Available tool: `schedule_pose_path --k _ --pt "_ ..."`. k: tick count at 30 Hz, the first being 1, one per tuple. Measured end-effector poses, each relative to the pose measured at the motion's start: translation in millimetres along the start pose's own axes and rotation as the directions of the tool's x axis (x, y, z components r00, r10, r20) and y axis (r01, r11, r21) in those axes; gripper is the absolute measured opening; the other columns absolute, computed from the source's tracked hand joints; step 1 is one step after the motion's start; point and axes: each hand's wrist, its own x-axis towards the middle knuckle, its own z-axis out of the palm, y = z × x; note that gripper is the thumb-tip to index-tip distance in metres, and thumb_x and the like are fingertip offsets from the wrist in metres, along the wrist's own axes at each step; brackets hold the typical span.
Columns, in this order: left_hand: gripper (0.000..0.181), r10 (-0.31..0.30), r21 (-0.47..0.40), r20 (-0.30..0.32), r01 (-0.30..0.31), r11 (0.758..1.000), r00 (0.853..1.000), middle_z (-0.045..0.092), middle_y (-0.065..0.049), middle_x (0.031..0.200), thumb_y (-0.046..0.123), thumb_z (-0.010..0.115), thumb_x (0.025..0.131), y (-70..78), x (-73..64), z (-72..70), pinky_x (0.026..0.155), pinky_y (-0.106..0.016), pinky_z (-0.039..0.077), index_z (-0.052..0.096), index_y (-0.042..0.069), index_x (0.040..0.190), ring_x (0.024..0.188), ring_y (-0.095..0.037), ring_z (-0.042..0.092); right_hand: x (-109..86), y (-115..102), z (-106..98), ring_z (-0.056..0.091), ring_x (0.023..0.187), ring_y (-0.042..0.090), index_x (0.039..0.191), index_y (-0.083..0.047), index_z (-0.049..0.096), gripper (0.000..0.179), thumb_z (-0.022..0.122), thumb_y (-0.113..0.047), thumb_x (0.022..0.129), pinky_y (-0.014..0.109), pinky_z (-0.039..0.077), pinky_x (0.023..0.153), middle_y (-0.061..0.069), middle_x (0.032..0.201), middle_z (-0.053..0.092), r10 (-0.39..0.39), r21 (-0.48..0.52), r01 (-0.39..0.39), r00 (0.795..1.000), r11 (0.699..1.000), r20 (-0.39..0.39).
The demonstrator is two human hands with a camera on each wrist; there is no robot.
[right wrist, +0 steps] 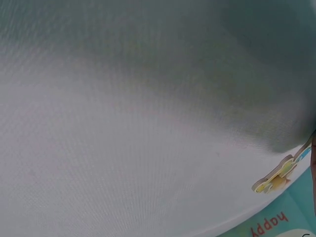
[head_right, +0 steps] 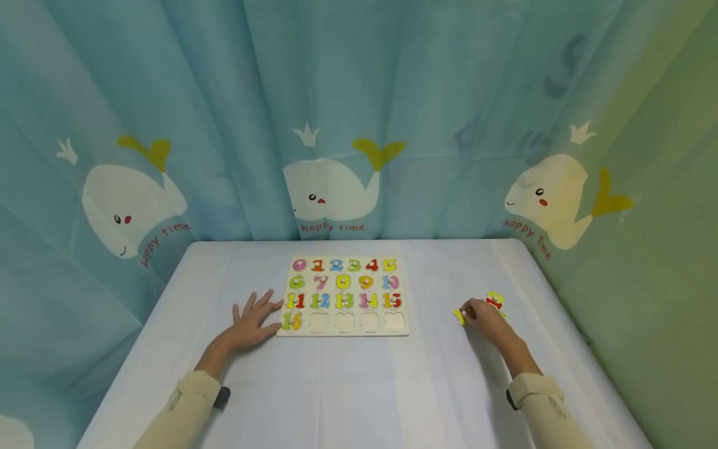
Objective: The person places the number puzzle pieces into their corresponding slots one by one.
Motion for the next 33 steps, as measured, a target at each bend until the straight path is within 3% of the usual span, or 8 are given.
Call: schedule_pose_path --k 11,29,33 --pt "0.056 0.014 -0.003 -0.015 -0.014 1.000 1.000 0.019 -0.015 0.154 0.039 0.057 0.090 -2.0 -5.6 5.1 0.097 -0.069 -0.013 0.047 0.015 0.139 0.138 -0.045 -0.002 -7.2 4 10 0.052 0.073 0.019 0.091 0.004 0.060 0.007 0.063 0.004 0.084 0.036 0.048 0.063 0.004 0.080 0.058 -0.095 0.021 0.098 0.990 0.995 -0.102" --pt "0.054 0.010 0.006 -0.048 -0.010 1.000 0.999 0.022 -0.015 0.153 0.040 0.057 0.090 3.0 -6.4 1.9 0.098 -0.069 -0.012 0.049 0.016 0.137 0.138 -0.045 0.000 -8.5 6 17 0.043 0.065 0.011 0.090 0.005 0.062 0.005 0.063 0.002 0.085 0.028 0.040 0.055 -0.001 0.072 0.052 -0.148 0.002 0.152 0.965 0.988 -0.215" --pt "0.055 0.010 0.015 -0.041 -0.009 1.000 0.999 0.021 -0.015 0.153 0.040 0.057 0.090 1.1 -6.3 2.6 0.098 -0.069 -0.012 0.048 0.015 0.138 0.138 -0.045 0.000 -8.4 7 18 0.045 0.067 0.011 0.092 0.004 0.063 0.007 0.063 0.003 0.085 0.028 0.042 0.057 0.000 0.075 0.055 -0.131 0.008 0.136 0.969 0.991 -0.207"
